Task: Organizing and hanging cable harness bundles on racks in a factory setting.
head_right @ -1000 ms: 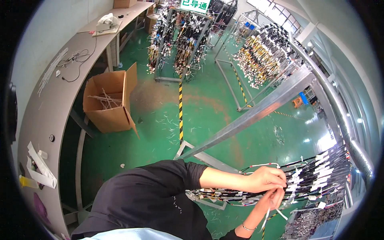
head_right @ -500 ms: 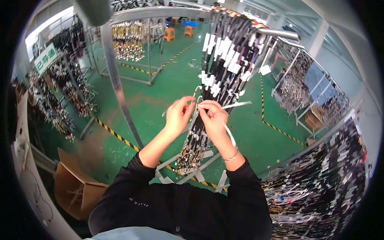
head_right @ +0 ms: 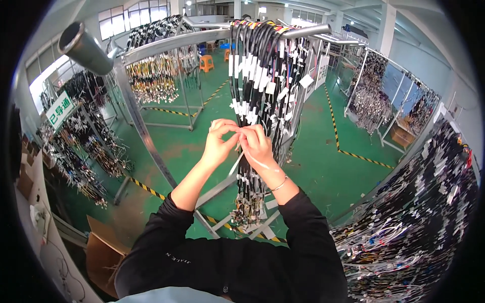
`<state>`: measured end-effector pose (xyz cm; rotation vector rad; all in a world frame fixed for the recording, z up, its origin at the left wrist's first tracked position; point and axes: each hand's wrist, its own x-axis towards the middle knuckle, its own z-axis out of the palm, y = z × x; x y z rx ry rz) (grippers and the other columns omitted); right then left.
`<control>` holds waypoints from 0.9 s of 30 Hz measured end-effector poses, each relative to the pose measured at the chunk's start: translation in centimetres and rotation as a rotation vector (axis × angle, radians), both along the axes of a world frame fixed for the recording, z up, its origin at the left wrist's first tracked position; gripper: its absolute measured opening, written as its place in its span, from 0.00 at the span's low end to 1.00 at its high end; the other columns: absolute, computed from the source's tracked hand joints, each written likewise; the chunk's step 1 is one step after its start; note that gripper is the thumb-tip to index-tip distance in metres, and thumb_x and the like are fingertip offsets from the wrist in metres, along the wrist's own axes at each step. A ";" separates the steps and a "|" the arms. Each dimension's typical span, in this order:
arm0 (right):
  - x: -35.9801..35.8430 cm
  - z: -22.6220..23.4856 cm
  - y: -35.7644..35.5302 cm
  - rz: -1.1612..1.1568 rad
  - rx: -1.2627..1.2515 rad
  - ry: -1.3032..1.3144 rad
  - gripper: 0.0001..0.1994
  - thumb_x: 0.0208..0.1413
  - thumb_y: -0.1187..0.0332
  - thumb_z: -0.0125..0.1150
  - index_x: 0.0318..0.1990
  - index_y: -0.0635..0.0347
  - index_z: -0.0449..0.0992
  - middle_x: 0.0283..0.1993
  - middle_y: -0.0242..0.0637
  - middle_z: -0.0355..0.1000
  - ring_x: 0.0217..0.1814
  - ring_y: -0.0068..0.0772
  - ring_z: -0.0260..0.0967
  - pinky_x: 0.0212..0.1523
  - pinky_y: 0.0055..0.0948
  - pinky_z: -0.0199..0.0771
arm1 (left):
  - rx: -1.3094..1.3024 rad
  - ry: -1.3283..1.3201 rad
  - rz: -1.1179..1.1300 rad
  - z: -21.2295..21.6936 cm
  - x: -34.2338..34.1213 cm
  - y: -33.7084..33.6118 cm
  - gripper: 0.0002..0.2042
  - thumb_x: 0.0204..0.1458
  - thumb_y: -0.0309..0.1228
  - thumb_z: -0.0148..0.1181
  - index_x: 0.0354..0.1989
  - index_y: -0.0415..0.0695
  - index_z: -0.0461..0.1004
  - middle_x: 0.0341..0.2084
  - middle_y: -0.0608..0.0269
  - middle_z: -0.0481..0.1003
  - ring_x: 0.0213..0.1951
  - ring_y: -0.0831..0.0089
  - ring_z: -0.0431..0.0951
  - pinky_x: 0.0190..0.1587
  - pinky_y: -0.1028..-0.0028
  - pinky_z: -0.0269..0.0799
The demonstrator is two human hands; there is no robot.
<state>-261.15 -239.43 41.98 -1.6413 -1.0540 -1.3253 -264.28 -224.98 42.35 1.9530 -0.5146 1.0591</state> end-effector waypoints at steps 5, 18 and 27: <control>0.2 0.1 -0.5 0.001 0.021 -0.075 0.06 0.47 0.80 0.66 0.31 0.61 0.75 0.29 0.35 0.69 0.22 0.34 0.71 0.18 0.29 0.71 | 0.088 -0.011 -0.022 1.7 0.1 0.5 0.07 0.44 0.28 0.67 0.33 0.50 0.80 0.33 0.72 0.77 0.47 0.69 0.71 0.56 0.64 0.54; 1.4 -0.6 -1.9 0.021 0.004 -0.154 0.08 0.46 0.76 0.63 0.36 0.63 0.78 0.36 0.34 0.72 0.24 0.30 0.72 0.20 0.25 0.73 | 0.460 0.123 -0.128 5.9 -0.5 1.6 0.06 0.46 0.26 0.65 0.33 0.45 0.79 0.32 0.68 0.77 0.46 0.69 0.72 0.58 0.64 0.54; 0.5 -1.4 -2.3 0.264 0.050 0.167 0.06 0.50 0.78 0.63 0.38 0.64 0.78 0.40 0.42 0.73 0.37 0.37 0.76 0.35 0.28 0.77 | 0.555 -0.171 0.124 5.4 -0.1 0.4 0.09 0.34 0.24 0.63 0.23 0.45 0.68 0.23 0.65 0.69 0.35 0.66 0.73 0.52 0.61 0.58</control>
